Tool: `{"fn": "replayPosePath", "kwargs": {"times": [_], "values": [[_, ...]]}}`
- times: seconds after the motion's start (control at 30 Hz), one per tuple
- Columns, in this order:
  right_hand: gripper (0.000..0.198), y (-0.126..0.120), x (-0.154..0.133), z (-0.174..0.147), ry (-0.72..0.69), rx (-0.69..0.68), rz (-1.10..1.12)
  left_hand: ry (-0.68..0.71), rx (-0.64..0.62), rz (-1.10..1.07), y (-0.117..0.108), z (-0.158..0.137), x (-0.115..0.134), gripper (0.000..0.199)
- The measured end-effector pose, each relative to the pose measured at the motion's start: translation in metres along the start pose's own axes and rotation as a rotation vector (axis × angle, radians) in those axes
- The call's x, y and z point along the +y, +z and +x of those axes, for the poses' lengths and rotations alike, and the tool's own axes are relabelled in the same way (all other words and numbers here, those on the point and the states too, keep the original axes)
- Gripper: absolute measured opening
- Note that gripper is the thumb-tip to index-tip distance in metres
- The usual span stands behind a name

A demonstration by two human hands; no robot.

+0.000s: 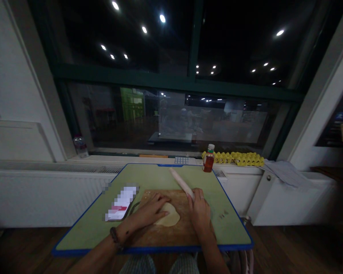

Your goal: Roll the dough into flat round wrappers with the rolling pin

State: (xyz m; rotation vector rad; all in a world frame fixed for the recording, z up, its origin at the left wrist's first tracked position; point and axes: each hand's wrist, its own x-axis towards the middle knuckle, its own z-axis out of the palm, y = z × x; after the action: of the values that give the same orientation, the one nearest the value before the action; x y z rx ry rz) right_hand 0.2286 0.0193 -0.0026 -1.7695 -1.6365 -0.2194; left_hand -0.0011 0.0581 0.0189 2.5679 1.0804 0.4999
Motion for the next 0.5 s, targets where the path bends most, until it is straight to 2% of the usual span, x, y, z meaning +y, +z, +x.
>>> {"fn": "replayPosePath", "kwargs": {"times": [0.13, 0.27, 0.33, 0.4, 0.5], "values": [[0.025, -0.001, 0.0, 0.0, -0.014, -0.006, 0.012, -0.121, -0.033, -0.108, -0.002, 0.007, -0.001, 0.028], [0.024, -0.003, -0.002, 0.0, -0.02, -0.024, 0.019, -0.132, 0.108, -0.21, -0.005, 0.016, 0.003, 0.011], [0.024, -0.002, -0.001, 0.0, -0.001, -0.042, 0.015, -0.177, 0.19, -0.215, -0.006, 0.02, 0.004, 0.013], [0.024, -0.001, 0.0, 0.0, 0.003, -0.052, 0.016, -0.209, 0.21, -0.211, -0.005, 0.024, 0.001, 0.016], [0.024, 0.002, 0.003, 0.0, -0.027, -0.039, 0.024, -0.126, 0.184, -0.14, -0.004, 0.026, -0.005, 0.018]]}}
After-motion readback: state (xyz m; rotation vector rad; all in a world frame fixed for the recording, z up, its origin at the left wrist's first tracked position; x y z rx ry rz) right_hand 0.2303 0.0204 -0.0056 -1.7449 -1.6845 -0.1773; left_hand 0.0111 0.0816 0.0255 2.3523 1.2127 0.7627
